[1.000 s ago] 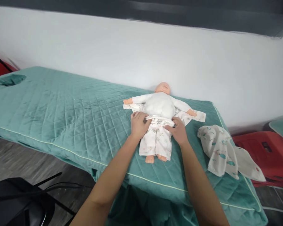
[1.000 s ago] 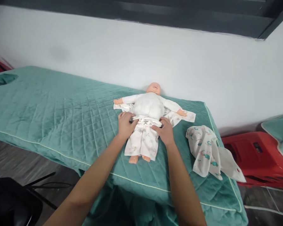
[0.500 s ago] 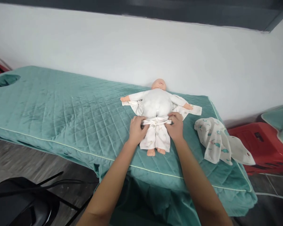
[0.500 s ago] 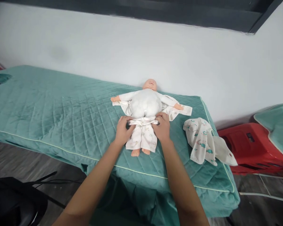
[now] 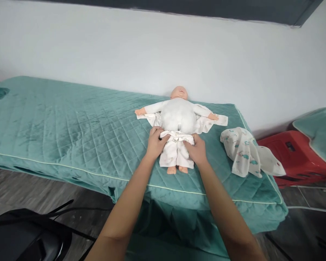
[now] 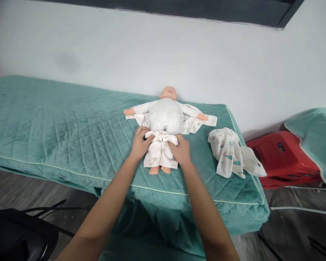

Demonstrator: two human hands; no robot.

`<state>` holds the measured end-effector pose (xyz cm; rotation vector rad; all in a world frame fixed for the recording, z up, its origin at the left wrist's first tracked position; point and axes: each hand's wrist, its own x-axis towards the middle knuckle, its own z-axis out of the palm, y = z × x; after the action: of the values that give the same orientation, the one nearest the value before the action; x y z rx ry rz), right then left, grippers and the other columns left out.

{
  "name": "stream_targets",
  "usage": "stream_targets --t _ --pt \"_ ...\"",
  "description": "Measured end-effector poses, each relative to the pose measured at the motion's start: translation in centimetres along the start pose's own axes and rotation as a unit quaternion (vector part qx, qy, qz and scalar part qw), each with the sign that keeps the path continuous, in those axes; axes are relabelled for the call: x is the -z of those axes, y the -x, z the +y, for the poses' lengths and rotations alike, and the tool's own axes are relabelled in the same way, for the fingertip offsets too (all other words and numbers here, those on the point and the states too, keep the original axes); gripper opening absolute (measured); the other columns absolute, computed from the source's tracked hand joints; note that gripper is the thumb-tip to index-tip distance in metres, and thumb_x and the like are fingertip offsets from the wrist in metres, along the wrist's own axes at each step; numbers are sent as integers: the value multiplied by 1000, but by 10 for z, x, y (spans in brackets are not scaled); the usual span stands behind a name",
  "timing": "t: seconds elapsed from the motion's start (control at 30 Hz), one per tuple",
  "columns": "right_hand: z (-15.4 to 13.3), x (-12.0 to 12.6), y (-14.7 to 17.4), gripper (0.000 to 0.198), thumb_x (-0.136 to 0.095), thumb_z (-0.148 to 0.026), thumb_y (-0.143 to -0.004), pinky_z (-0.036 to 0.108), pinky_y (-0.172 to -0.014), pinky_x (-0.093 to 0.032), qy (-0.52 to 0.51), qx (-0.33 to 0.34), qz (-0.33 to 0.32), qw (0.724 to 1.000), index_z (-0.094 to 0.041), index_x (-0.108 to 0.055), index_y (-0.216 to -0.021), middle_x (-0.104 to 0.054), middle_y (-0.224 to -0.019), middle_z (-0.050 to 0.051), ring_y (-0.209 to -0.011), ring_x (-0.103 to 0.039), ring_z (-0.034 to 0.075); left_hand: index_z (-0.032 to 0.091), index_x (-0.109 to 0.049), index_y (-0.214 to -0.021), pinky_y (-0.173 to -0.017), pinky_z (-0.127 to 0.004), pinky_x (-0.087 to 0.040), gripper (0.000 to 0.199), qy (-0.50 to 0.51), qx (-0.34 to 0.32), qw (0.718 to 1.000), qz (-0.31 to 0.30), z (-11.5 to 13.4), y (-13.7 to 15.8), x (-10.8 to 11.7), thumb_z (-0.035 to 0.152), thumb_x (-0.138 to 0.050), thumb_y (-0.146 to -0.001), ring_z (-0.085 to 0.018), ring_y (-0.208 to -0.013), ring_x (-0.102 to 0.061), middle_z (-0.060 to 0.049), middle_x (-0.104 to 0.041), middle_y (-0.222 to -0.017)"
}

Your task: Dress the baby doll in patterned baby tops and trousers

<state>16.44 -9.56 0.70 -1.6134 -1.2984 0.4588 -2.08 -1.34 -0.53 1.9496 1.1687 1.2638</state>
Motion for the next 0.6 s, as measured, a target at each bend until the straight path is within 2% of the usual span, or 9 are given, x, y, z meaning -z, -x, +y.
stream_targets --t 0.1,0.2,0.33,0.47,0.6 --pt "0 -2 -5 20 -63 -40 -77 28 -66 -40 3 5 2 1000 -23 -53 -82 -58 -71 -4 -70 -53 18 21 -59 -75 -95 -35 -46 15 5 2 1000 0 6 7 5 30 -61 -87 -19 -100 -57 -5 -58 -99" --pt "1 -4 -8 19 -60 -36 -77 31 -73 -44 10 15 26 999 -23 -53 -89 -61 -79 -1 -77 -56 20 21 -58 -70 -92 -36 -47 18 -1 -37 999 0 13 23 11 28 -60 -87 -19 -95 -58 -4 -62 -95" --pt "3 -7 -8 17 -57 -31 -74 33 -79 -46 34 34 56 997 -23 -53 -88 -63 -85 2 -82 -57 22 22 -55 -67 -86 -36 -49 21 -7 -48 999 -2 19 42 17 26 -57 -88 -18 -86 -59 -2 -66 -86" --pt "3 -6 -8 11 -57 -32 -76 33 -80 -45 47 38 64 996 -23 -57 -82 -64 -83 1 -81 -58 22 23 -60 -84 -84 -34 -49 6 -4 -28 999 -18 18 45 16 28 -60 -88 -19 -89 -59 -2 -66 -89" --pt "0 3 1 12 -60 -33 -79 30 -73 -45 19 31 43 998 -22 -62 -82 -66 -77 -1 -75 -58 19 24 -60 -107 -90 -34 -47 26 -28 -43 998 -35 16 43 13 33 -70 -84 -21 -99 -57 -4 -64 -100"
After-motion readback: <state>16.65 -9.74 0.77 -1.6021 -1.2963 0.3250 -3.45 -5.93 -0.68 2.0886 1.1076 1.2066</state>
